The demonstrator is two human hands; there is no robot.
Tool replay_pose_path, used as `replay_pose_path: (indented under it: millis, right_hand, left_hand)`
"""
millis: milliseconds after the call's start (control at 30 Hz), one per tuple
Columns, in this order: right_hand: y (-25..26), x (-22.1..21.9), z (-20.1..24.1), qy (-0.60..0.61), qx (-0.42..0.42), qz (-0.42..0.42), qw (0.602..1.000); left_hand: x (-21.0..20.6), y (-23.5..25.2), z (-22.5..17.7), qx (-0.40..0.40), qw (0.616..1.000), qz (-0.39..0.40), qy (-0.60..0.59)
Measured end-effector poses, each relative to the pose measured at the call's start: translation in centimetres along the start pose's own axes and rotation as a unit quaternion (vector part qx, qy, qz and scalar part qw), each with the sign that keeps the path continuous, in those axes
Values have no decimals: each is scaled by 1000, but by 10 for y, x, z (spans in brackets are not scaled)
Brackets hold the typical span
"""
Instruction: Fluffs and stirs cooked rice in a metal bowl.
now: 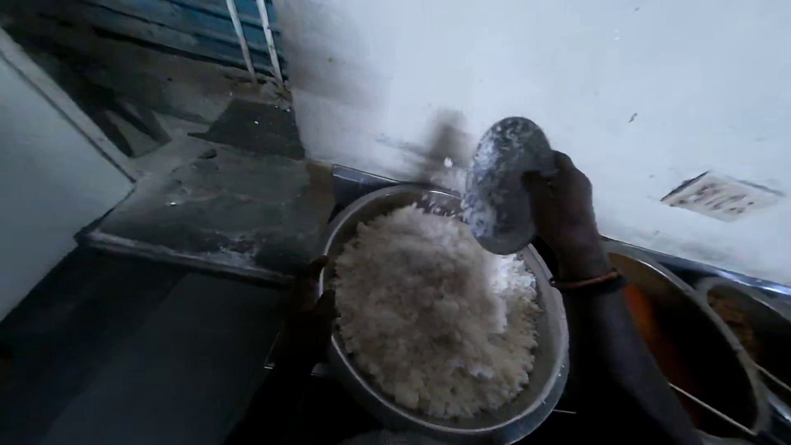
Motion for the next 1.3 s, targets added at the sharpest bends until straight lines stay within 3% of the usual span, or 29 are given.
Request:
replay_pose_path:
  millis: [100, 200, 233, 300, 367, 467, 567, 700, 767, 867, 967, 1067, 1167, 1300]
  right_hand:
    - [0, -46, -17, -17, -13, 65, 998]
    - [-38, -147, 13, -184, 73, 150, 969]
    - [-45, -161, 29, -208, 91, 170, 959]
    - [-46, -152, 53, -223, 125, 205, 945]
    - [-42, -114, 54, -221, 134, 212, 943]
    - [-28, -46, 25, -214, 72, 185, 956]
    - [-10, -9, -34, -215, -8, 105, 971]
    - [-2, -46, -122, -302, -15, 66, 951]
    - [-21, -76, -145, -307, -22, 132, 942]
    - [-61, -91, -157, -270, -63, 200, 940]
    - [-93, -81, -149, -224, -107, 201, 948]
    - [-120, -73, -149, -104, -226, 211, 946]
    - [-137, -70, -150, -32, -280, 184, 942]
    - [-127, -50, -141, 52, -276, 98, 955]
  left_hand:
    - [0, -1, -1, -5, 1000, 3, -11]
    - [-1, 1, 2, -6, 1000, 21, -13]
    - [-2, 2, 3, -7, 1000, 26, -9]
    - [-1, 3, 1, 8, 999, 35, -9]
    - [1, 3, 0, 16, 999, 40, -15]
    - [3, 3, 2, 28, 999, 39, -3]
    - [1, 0, -2, 35, 999, 41, 1]
    - [-4, -1, -6, 3, 998, 50, -41]
    - [-3, 0, -4, -5, 997, 51, -57]
    - [-3, 0, -5, -8, 995, 50, -84]
    - [-4, 0, -5, -19, 996, 32, -80]
    - [-5, 1, -5, -30, 994, 44, -100]
    - [-4, 1, -2, -31, 993, 45, -100]
    - [-2, 3, 0, -29, 994, 34, -103]
Point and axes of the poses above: each hand's wrist, its own y-axis towards the middle knuckle, its own x-axis out of the back of the hand, z = x × y, the point moved 4 cm from there along y, towards the middle knuckle, and after that the axes turned 11 degrees about -y, right-handed, at the moved point
